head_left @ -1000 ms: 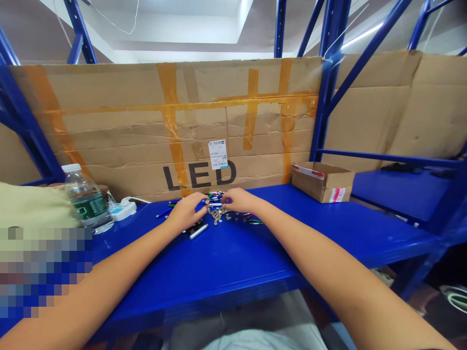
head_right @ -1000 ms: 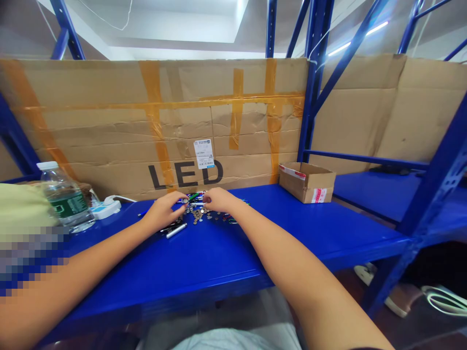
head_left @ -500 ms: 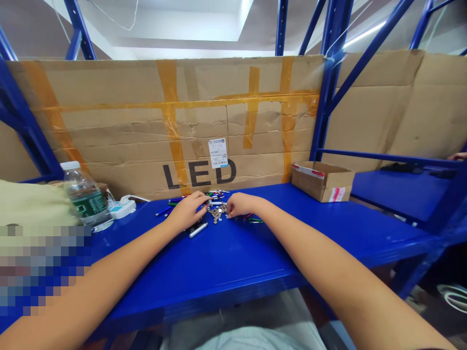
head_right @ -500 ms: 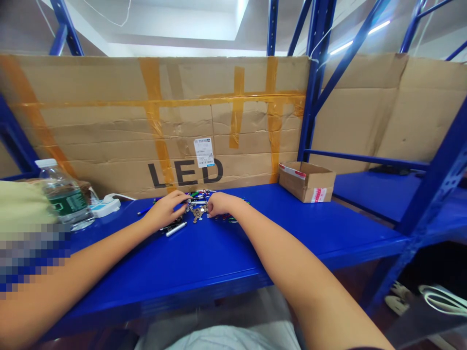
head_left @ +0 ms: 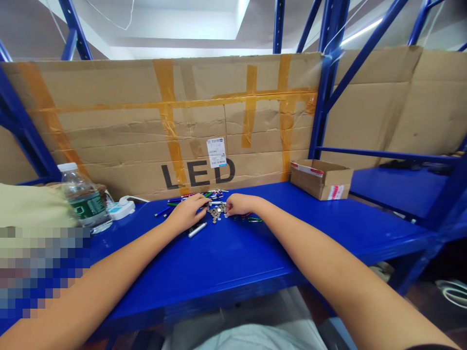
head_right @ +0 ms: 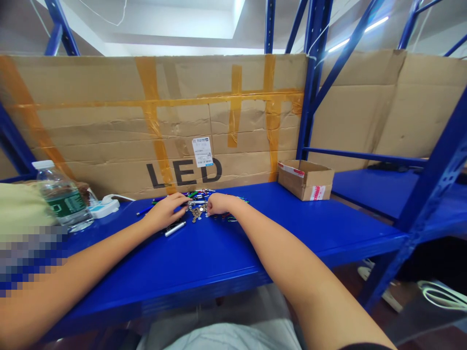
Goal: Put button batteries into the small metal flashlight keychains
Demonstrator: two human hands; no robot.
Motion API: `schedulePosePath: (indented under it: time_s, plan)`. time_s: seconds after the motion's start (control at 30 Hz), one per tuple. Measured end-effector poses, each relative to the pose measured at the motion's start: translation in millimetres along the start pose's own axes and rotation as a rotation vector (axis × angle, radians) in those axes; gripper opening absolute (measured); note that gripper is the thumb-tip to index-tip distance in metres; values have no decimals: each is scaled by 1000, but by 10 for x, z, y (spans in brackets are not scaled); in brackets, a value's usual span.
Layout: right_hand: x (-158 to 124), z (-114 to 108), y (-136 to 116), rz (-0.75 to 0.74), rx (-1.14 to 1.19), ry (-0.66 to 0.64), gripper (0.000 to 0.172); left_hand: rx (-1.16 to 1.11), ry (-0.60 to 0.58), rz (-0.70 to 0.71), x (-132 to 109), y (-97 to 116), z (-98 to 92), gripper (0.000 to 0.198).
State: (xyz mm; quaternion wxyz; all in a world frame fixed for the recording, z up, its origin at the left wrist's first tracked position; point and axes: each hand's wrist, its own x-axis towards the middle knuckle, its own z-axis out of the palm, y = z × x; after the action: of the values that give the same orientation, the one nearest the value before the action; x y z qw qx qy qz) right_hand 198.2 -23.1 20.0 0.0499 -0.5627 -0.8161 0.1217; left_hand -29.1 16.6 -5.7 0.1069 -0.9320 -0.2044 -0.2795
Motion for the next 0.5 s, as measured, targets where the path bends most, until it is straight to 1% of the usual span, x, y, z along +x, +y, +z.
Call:
schedulePosePath:
  time_s: [0.07,0.17,0.27,0.33,0.43,0.5]
  plan:
    - [-10,-20,12,-73,115,66,9,-4,5,-3,-3,-8,4,26]
    - [-28,-46,-15,-211,374,145,15,-21,15,-11,-4,-11,8,26]
    - [-20,-31,-73,-264,613,199,22,-65,39,-2,3,9,4,26]
    - [2,2,-100,-269,684,230,23,-98,68,0,10,31,-1,27]
    - [41,55,-110,-253,704,264,24,-129,101,1,17,60,-6,27]
    - [61,81,-114,-235,701,281,24,-134,101,6,17,69,-4,27]
